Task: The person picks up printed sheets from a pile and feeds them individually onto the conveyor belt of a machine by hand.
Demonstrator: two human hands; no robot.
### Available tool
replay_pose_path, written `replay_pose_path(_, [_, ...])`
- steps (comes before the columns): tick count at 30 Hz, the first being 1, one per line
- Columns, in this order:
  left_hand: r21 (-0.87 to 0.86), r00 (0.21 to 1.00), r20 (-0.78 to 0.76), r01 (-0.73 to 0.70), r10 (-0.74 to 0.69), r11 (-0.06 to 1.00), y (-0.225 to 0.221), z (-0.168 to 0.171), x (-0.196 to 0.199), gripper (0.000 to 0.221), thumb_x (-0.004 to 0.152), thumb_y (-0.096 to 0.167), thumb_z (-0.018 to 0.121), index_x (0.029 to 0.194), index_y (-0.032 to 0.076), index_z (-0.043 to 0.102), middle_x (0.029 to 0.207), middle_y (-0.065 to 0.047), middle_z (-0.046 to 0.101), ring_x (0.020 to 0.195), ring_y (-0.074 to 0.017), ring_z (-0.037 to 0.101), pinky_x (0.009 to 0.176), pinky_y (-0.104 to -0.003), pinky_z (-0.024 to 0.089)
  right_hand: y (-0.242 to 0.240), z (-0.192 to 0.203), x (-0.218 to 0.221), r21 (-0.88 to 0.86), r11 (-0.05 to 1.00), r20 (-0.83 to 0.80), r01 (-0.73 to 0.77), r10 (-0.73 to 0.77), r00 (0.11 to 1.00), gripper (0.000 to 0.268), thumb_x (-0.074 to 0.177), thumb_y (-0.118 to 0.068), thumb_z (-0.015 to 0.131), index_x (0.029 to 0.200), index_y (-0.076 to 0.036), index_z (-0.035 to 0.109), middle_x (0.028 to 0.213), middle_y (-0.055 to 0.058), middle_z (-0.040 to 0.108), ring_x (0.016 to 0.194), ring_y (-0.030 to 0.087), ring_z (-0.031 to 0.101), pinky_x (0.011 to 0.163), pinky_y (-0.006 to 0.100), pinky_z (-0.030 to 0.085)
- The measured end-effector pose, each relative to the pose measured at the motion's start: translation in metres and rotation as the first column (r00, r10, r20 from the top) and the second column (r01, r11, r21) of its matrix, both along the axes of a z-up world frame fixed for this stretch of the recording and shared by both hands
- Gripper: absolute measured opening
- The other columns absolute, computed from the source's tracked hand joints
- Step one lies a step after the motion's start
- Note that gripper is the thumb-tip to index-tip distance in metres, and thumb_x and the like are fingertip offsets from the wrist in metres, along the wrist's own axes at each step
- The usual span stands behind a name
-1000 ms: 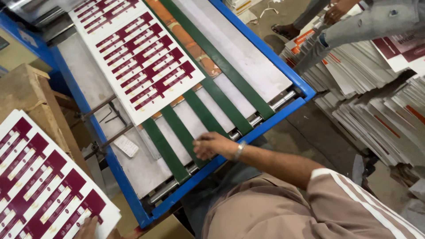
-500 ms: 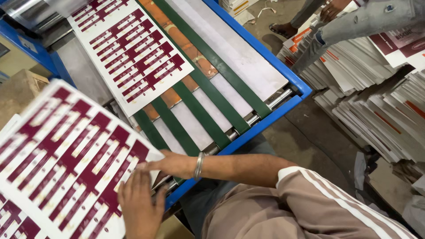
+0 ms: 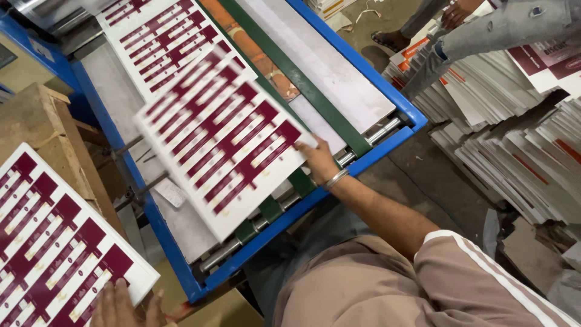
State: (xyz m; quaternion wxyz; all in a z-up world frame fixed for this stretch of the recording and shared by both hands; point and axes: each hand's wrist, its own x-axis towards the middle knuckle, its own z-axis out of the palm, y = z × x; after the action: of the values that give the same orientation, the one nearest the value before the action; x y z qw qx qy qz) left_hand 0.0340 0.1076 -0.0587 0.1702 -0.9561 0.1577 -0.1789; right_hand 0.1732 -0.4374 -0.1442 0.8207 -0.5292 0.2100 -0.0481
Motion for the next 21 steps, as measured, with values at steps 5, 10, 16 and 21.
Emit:
replay_pose_path(5, [-0.242, 0.997, 0.007, -0.074, 0.078, 0.967, -0.009, 0.005, -0.013, 0.049, 0.096, 0.029, 0.067, 0.135, 0.0, 0.069, 0.129, -0.026, 0.07, 0.122, -0.0374, 0.069, 0.112, -0.047, 0.052, -0.023, -0.021, -0.012, 0.075, 0.989, 0.086, 0.126, -0.133, 0.987, 0.041, 0.092, -0.014, 0.07, 0.131, -0.004, 0.06, 0.105, 0.008, 0.074, 0.09, 0.018, 0.072, 0.075, 0.034, 0.064])
replay_pose_path(10, [-0.476, 0.993, 0.017, -0.094, 0.117, 0.874, -0.06, 0.044, -0.033, 0.053, 0.083, 0.019, 0.073, 0.134, 0.007, 0.068, 0.135, -0.016, 0.068, 0.129, -0.0356, 0.063, 0.114, -0.051, 0.046, -0.034, -0.031, -0.044, -0.057, 0.991, -0.062, 0.124, -0.128, 0.99, 0.039, 0.094, -0.014, 0.074, 0.127, -0.006, 0.056, 0.101, 0.005, 0.071, 0.085, 0.016, 0.066, 0.071, 0.031, 0.056])
replay_pose_path(16, [-0.486, 0.986, 0.027, -0.133, 0.166, 0.864, -0.094, 0.075, -0.033, 0.055, 0.079, 0.012, 0.08, 0.132, 0.006, 0.069, 0.136, -0.014, 0.067, 0.124, -0.033, 0.06, 0.108, -0.048, 0.046, -0.04, -0.006, -0.107, -0.041, 0.999, -0.024, -0.021, 0.02, 0.999, 0.031, 0.099, -0.007, 0.065, 0.129, -0.002, 0.062, 0.11, 0.006, 0.07, 0.088, 0.015, 0.066, 0.067, 0.029, 0.052])
replay_pose_path(21, [-0.472, 0.984, 0.066, -0.116, 0.166, 0.874, -0.099, 0.079, -0.033, 0.05, 0.082, 0.017, 0.085, 0.129, 0.006, 0.07, 0.132, -0.011, 0.069, 0.122, -0.0295, 0.062, 0.105, -0.046, 0.047, -0.033, -0.003, -0.116, -0.024, 0.998, 0.045, -0.054, 0.055, 0.997, 0.032, 0.099, -0.004, 0.063, 0.13, 0.003, 0.058, 0.116, 0.008, 0.07, 0.101, 0.017, 0.07, 0.087, 0.029, 0.06])
